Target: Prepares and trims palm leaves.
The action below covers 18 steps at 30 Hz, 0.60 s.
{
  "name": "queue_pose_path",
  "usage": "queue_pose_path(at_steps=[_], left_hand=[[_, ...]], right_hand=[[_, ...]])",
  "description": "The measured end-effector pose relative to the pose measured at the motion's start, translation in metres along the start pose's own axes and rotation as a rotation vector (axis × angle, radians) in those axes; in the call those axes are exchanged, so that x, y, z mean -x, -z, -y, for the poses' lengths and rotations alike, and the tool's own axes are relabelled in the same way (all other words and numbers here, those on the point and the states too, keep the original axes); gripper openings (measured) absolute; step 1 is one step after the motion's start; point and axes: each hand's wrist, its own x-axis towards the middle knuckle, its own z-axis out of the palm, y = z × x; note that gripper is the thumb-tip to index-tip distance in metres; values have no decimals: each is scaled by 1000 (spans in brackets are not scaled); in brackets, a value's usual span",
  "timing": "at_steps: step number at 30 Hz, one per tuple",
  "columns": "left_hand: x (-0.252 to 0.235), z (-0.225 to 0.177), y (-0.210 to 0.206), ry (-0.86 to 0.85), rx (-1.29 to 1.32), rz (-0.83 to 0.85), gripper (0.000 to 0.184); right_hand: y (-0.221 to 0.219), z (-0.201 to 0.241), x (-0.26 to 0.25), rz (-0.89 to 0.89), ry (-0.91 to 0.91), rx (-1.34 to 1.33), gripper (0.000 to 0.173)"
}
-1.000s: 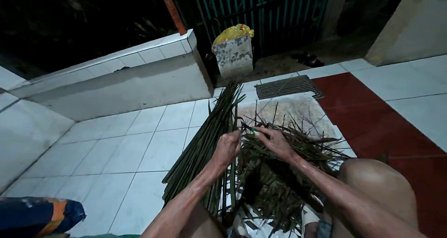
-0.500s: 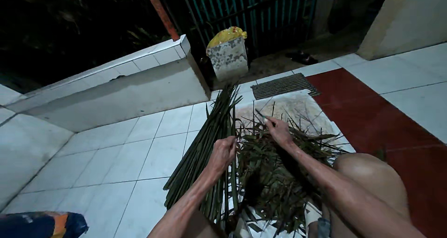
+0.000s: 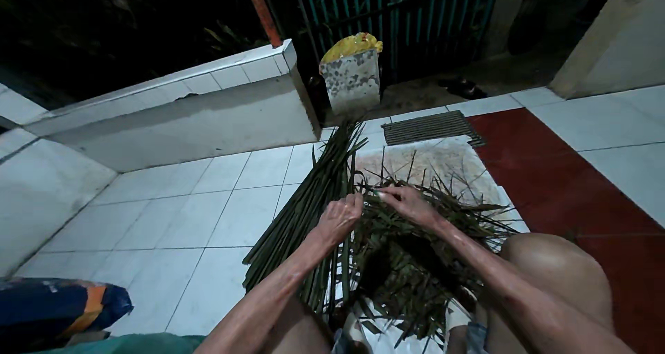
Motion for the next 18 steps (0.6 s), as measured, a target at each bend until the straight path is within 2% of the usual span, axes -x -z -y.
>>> queue_pose_path(at_steps=[5, 10, 14, 18], left_hand=[[4, -3, -5, -45, -50, 2, 29], [7, 2, -7, -49, -40, -22, 27], [6, 8, -6, -49, -28, -56, 26], [5, 7, -4, -75, -76, -117, 27]], right_hand=[[11, -3, -1, -38, -169, 90, 39], [23, -22, -4, -109, -255, 147, 35], [18, -28, -1, -185, -110, 124, 37], [6, -14, 7, -79, -5, 5, 42]])
